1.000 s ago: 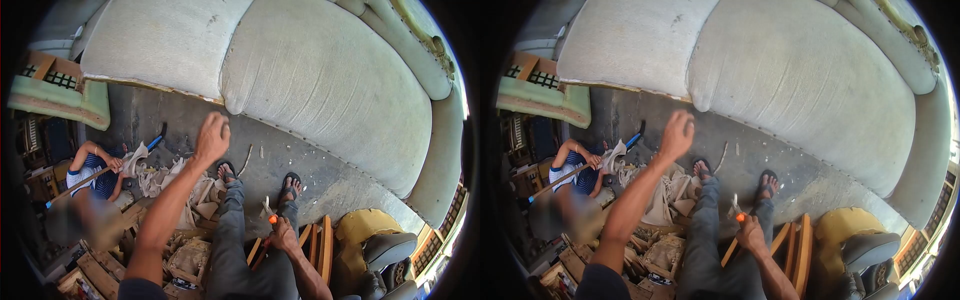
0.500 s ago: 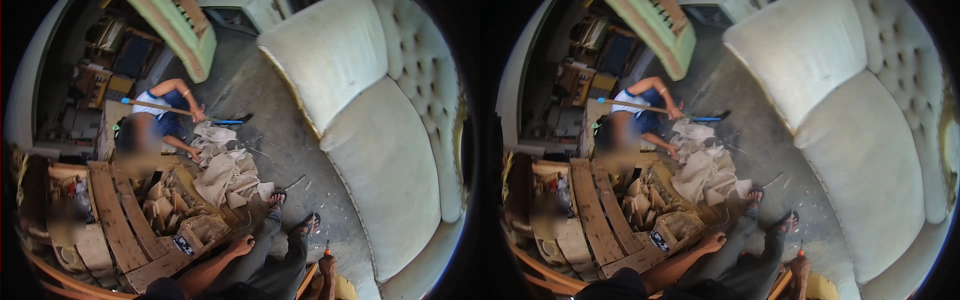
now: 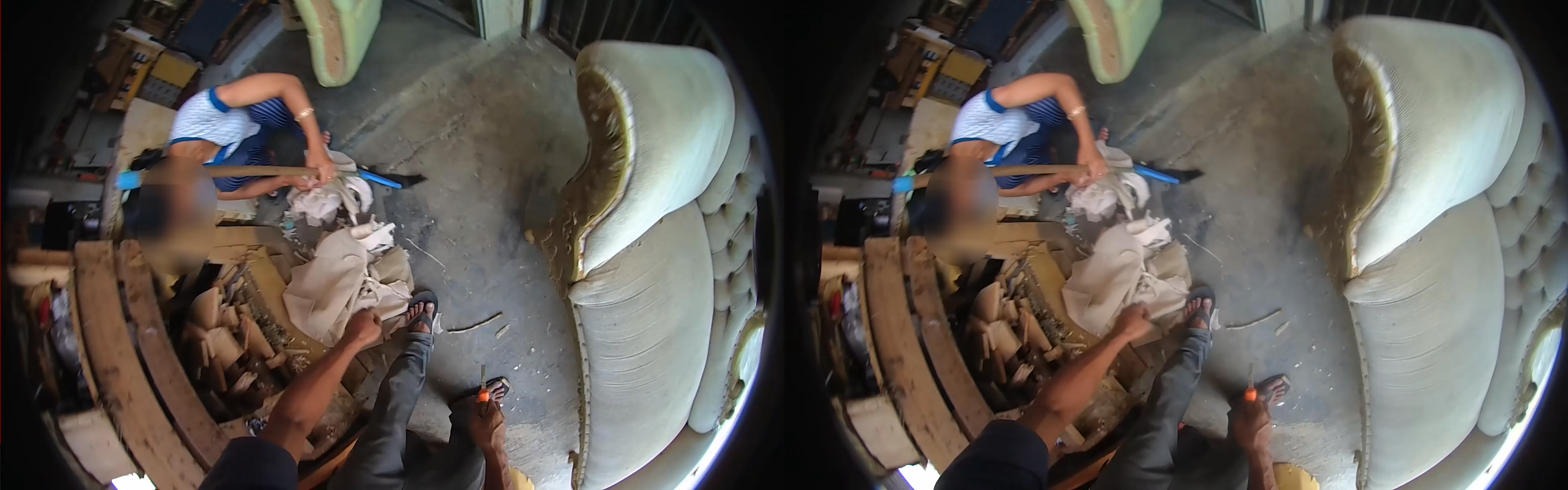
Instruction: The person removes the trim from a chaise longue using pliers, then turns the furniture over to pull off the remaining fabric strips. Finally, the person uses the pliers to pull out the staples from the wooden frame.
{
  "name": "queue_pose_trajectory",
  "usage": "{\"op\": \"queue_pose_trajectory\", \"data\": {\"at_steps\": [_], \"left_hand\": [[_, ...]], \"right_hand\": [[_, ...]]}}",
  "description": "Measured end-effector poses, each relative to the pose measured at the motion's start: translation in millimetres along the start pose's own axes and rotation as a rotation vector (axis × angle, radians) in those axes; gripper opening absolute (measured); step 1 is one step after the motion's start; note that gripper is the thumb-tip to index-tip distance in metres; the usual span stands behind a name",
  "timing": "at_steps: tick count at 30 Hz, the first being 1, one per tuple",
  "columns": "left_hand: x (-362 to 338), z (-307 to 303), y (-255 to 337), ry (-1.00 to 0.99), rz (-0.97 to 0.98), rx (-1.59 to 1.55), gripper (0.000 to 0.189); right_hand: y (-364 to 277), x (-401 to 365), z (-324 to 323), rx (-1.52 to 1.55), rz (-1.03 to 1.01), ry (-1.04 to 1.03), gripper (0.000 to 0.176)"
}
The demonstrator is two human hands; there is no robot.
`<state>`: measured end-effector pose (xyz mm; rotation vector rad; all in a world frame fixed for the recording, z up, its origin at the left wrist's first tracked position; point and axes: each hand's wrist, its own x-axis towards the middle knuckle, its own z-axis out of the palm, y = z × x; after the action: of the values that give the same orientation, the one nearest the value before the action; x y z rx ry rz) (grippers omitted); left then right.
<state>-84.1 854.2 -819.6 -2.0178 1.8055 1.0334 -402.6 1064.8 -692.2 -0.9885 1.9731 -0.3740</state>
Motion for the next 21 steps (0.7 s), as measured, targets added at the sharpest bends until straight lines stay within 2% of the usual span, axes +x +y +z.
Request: {"op": "queue_pose_trajectory", "data": {"at_steps": [1, 2, 3, 4, 5, 6, 7, 8, 9, 10, 11, 12, 13, 14, 15, 16, 17, 18, 19, 20, 21], "left_hand": [[52.3, 17.3, -33.0, 0.016, 0.073, 0.047, 0.017], [78.9, 5.0, -22.7, 0.022, 0.029, 0.047, 0.015], [120.4, 8.3, -36.1, 0.056, 0.14, 0.163, 0.017], [170.2, 27.0, -64.2, 0.147, 0.174, 0.206, 0.022], [207.7, 22.2, -68.5, 0.145, 0.295, 0.229, 0.029], [239.4, 20.1, -60.1, 0.135, 0.246, 0.186, 0.03], [283.0, 31.7, -75.9, 0.225, 0.399, 0.128, 0.032], [314.9, 32.5, -75.0, 0.22, 0.354, 0.081, 0.033], [362.4, 47.6, -102.9, 0.323, 0.394, 0.056, 0.037], [394.2, 46.9, -112.0, 0.384, 0.231, 0.163, 0.041], [423.8, 48.7, -126.7, 0.714, 0.262, 0.239, 0.042], [439.0, 37.4, -136.1, 0.642, 0.1, 0.142, 0.047], [442.0, 9.6, -134.5, 0.319, -0.098, 0.146, 0.051], [443.1, 3.7, -144.5, 0.385, -0.195, 0.204, 0.053], [464.3, 19.4, -197.6, 0.65, 0.06, 0.359, 0.053], [448.5, -2.5, -171.9, 0.436, -0.164, 0.404, 0.054], [451.4, -11.6, -175.2, 0.274, -0.2, 0.468, 0.053], [459.1, -7.9, -207.1, 0.275, 0.015, 0.636, 0.051], [462.2, -4.0, -216.5, 0.374, 0.078, 0.652, 0.051], [467.3, -2.3, -228.2, 0.384, 0.16, 0.737, 0.049], [473.1, -3.6, -234.8, 0.403, 0.241, 0.825, 0.047]], "right_hand": [[-4.3, 7.3, 20.3, -0.002, 0.047, -0.004, 0.021], [-6.2, 7.8, 40.5, 0.049, 0.136, -0.071, 0.018], [-1.4, 11.4, 59.3, 0.1, 0.217, -0.136, 0.019], [26.3, 6.7, 93.3, 0.161, 0.128, -0.133, 0.02], [39.8, 1.9, 119.7, 0.16, 0.164, -0.143, 0.02], [47.2, -6.4, 141.1, 0.074, 0.233, -0.208, 0.022], [52.8, -9.7, 159.4, -0.013, 0.29, -0.264, 0.026], [56.8, -11.0, 170.9, -0.024, 0.308, -0.269, 0.026], [55.2, -15.7, 179.4, -0.014, 0.346, -0.309, 0.026], [58.9, -19.3, 186.5, -0.008, 0.38, -0.343, 0.027], [75.3, -26.9, 198.9, -0.022, 0.391, -0.342, 0.027], [93.2, -41.6, 210.6, -0.044, 0.258, -0.351, 0.02], [103.6, -50.0, 215.6, -0.066, 0.126, -0.365, 0.013], [101.5, -48.0, 216.3, -0.08, 0.145, -0.375, 0.013], [89.0, -37.7, 212.7, -0.055, 0.324, -0.306, 0.014], [75.8, -23.8, 208.1, -0.03, 0.497, -0.227, 0.014], [63.3, -7.0, 199.2, -0.046, 0.506, -0.222, 0.014], [48.1, 9.8, 186.0, -0.038, 0.54, -0.252, 0.015], [34.1, 23.2, 175.0, -0.026, 0.579, -0.283, 0.017], [21.8, 36.9, 167.9, -0.034, 0.591, -0.285, 0.017], [12.4, 52.6, 164.0, -0.036, 0.716, -0.318, 0.023]]}}
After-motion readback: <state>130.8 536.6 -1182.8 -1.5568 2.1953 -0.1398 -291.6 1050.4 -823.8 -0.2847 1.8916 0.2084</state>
